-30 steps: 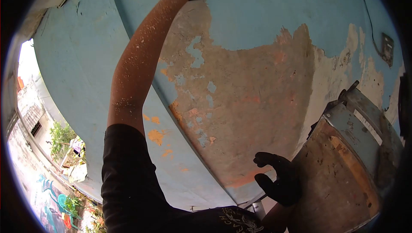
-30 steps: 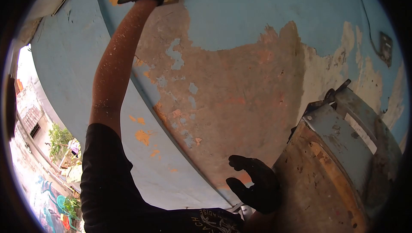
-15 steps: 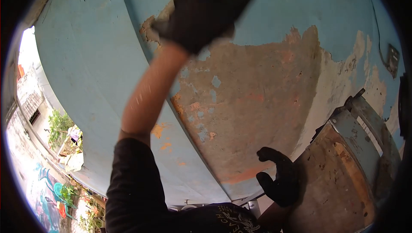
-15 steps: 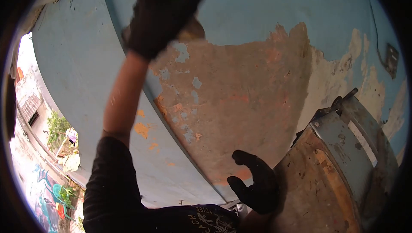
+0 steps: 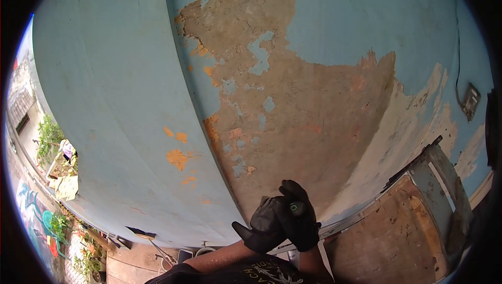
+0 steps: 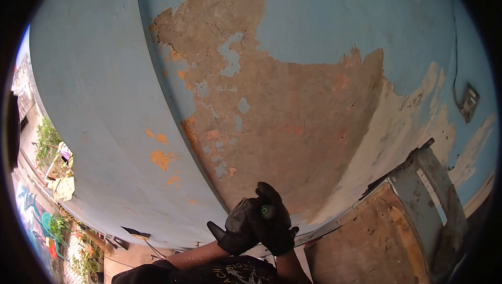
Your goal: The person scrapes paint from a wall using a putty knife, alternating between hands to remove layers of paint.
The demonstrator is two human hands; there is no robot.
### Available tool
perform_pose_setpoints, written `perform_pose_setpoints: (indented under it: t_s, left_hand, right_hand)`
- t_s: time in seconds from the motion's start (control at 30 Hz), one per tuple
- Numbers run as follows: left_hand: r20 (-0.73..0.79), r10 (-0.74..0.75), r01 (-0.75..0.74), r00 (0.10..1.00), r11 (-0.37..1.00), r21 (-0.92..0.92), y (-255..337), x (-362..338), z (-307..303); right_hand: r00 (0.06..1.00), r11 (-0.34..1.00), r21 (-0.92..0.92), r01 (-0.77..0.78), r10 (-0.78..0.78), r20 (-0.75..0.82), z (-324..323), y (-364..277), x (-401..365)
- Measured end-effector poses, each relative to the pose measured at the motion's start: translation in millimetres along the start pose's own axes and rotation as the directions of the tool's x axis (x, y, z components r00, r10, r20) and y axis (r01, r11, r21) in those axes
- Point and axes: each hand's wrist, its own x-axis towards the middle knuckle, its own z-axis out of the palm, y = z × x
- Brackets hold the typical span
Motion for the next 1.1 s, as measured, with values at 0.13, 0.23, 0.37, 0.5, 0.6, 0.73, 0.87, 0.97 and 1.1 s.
perform_pose_setpoints:
  t_s: [0.13, 0.23, 0.37, 0.5, 0.6, 0.73, 0.87, 0.97, 1.1]
  left_hand:
    - [0.037, -0.027, 0.028, 0.999, 0.999, -0.019, -21.1, -8.8, -0.6]
    - [-0.06, -0.04, 0.04, 0.997, 0.999, 0.005, -29.6, -4.5, -12.4]
    - [-0.451, -0.123, 0.192, 0.884, 0.975, 0.111, -66.2, -3.9, -56.8]
    - [-0.709, 0.106, 0.218, 0.697, 0.911, 0.35, -114.1, 1.5, -107.9]
    - [-0.713, 0.243, 0.186, 0.658, 0.865, 0.466, -147.7, 16.4, -121.3]
    - [-0.646, 0.386, 0.192, 0.658, 0.745, 0.639, -175.4, 24.0, -112.0]
    - [-0.676, 0.386, 0.219, 0.628, 0.746, 0.629, -193.9, 18.1, -108.3]
    - [-0.688, 0.418, 0.246, 0.593, 0.72, 0.649, -182.2, 30.5, -109.2]
    - [-0.674, 0.425, 0.234, 0.604, 0.714, 0.66, -184.2, 29.4, -110.9]
  right_hand:
    - [0.997, 0.991, 0.12, 0.059, -0.065, 0.048, 4.7, 22.5, 10.3]
    - [0.978, 0.774, 0.609, -0.173, 0.206, 0.017, 0.3, 39.7, 21.1]
    - [0.855, 0.935, 0.278, -0.221, 0.323, -0.406, -18.0, 64.6, 38.5]
    - [0.818, 0.96, 0.278, -0.024, 0.179, -0.547, -27.0, 82.7, 66.5]
    - [0.786, 0.961, -0.18, 0.212, -0.277, -0.552, -14.5, 45.6, 110.4]
    - [0.558, 0.563, -0.284, 0.776, -0.823, -0.107, 12.7, -66.9, 161.1]
    - [0.503, 0.457, -0.21, 0.864, -0.801, 0.324, 31.5, -137.7, 173.0]
    - [0.386, 0.235, -0.349, 0.907, -0.796, 0.467, 38.2, -136.4, 221.3]
    - [0.361, 0.208, -0.297, 0.932, -0.621, 0.696, 47.7, -151.5, 228.3]
